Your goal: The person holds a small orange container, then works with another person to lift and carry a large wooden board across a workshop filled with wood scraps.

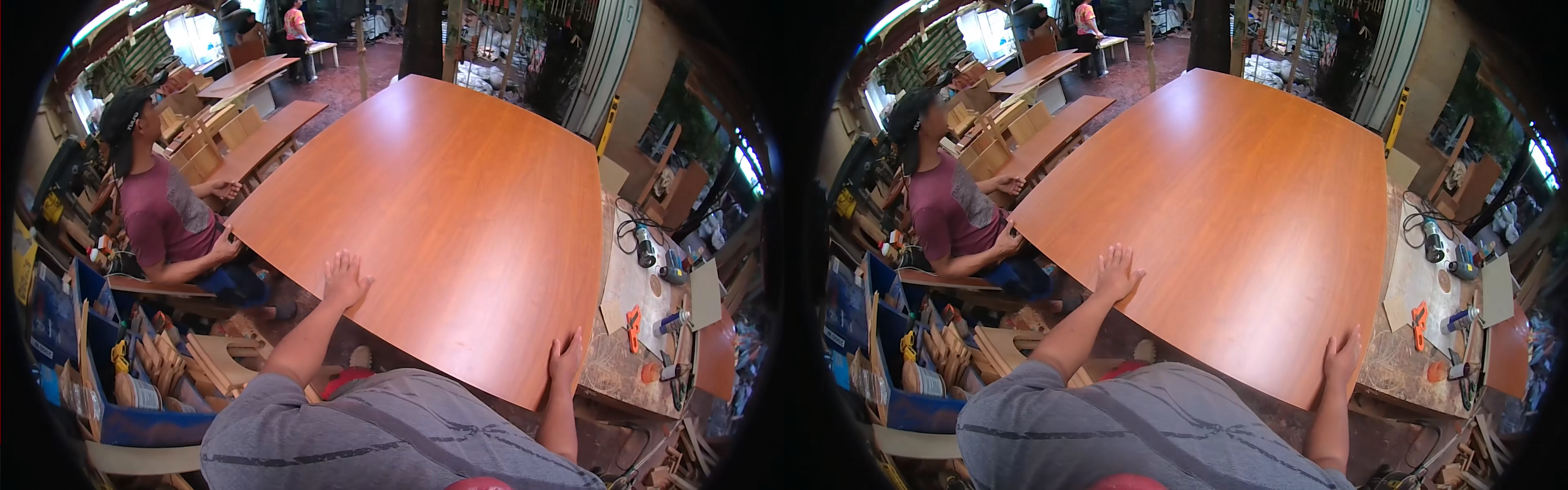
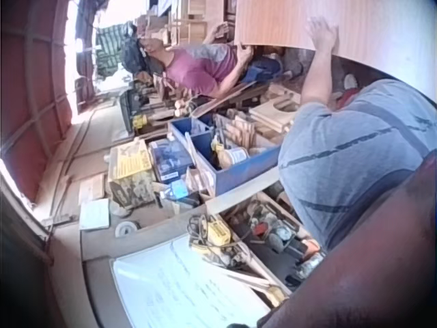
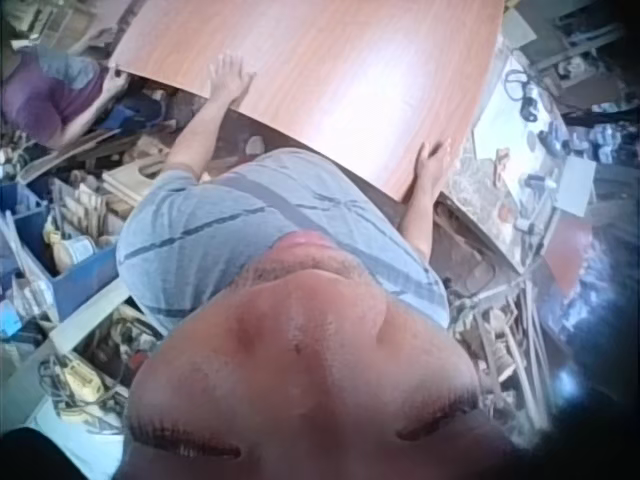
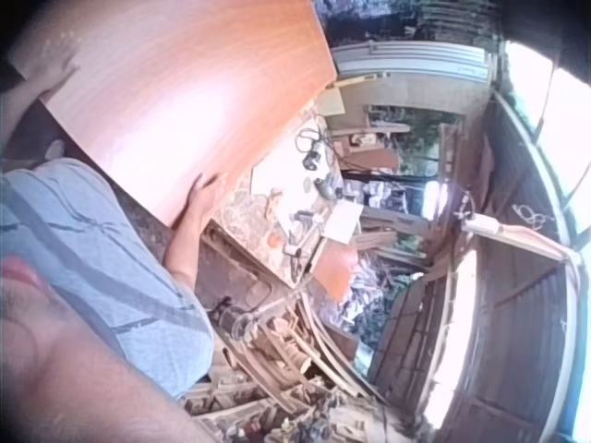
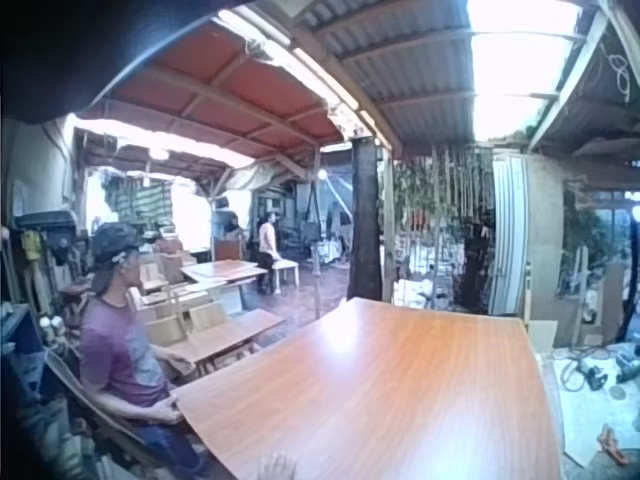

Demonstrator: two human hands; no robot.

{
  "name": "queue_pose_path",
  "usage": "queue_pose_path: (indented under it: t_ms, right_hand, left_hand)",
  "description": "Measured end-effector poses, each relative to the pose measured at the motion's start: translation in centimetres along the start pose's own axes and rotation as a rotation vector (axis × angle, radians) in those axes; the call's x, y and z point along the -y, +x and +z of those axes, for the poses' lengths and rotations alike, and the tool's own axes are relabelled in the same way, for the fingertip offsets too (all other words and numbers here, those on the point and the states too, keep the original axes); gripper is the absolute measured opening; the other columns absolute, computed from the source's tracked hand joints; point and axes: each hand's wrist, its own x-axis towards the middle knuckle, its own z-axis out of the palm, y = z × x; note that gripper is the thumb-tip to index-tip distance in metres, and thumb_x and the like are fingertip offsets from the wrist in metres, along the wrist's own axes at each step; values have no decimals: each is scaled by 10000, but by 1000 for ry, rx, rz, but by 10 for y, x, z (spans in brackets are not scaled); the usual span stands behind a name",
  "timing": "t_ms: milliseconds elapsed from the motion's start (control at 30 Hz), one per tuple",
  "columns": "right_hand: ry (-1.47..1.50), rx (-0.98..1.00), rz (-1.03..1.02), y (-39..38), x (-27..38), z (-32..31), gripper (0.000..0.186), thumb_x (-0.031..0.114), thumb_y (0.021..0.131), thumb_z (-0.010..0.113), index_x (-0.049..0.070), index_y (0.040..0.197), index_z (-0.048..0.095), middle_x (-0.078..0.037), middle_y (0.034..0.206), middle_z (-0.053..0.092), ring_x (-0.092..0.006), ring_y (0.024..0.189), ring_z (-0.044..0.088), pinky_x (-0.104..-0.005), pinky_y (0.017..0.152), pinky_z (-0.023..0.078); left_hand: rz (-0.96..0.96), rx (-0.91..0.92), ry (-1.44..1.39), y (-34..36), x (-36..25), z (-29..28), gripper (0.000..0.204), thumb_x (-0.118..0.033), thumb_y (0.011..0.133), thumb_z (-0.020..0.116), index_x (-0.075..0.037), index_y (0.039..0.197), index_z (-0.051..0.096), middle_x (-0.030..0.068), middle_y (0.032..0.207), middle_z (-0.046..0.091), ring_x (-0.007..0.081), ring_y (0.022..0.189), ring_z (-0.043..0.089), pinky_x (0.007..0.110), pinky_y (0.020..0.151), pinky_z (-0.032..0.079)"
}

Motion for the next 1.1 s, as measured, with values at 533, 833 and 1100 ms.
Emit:
queue_pose_path:
  t_ms: [533, 833, 1100]
  right_hand:
    - [-179, -246, 174, 4, 49, 33, 541, 257, 878, 600, -43, 1303, 454, -280, 1145, 558, -441, 1067, 512, -520, 908, 403]
    - [-194, -120, 162, 8, 155, 107, 674, 279, 904, 591, 8, 1450, 304, -222, 1467, 361, -376, 1387, 291, -438, 1146, 224]
    - [-135, -117, 204, 1, 157, 110, 675, 265, 914, 575, 48, 1475, 269, -228, 1478, 343, -380, 1382, 302, -435, 1134, 254]
  left_hand:
    - [84, -323, 241, 166, 190, -19, 744, -596, 890, 467, -87, 1428, 392, 196, 1504, 312, 355, 1408, 230, 527, 1144, 146]
    - [-271, -85, 108, 290, 238, -68, 812, -629, 915, 378, -120, 1518, 191, 170, 1578, 127, 335, 1463, 91, 526, 1162, 77]
    - [-257, -45, 84, 310, 235, -70, 777, -581, 935, 360, -101, 1519, 180, 180, 1580, 103, 330, 1468, 58, 509, 1170, 30]
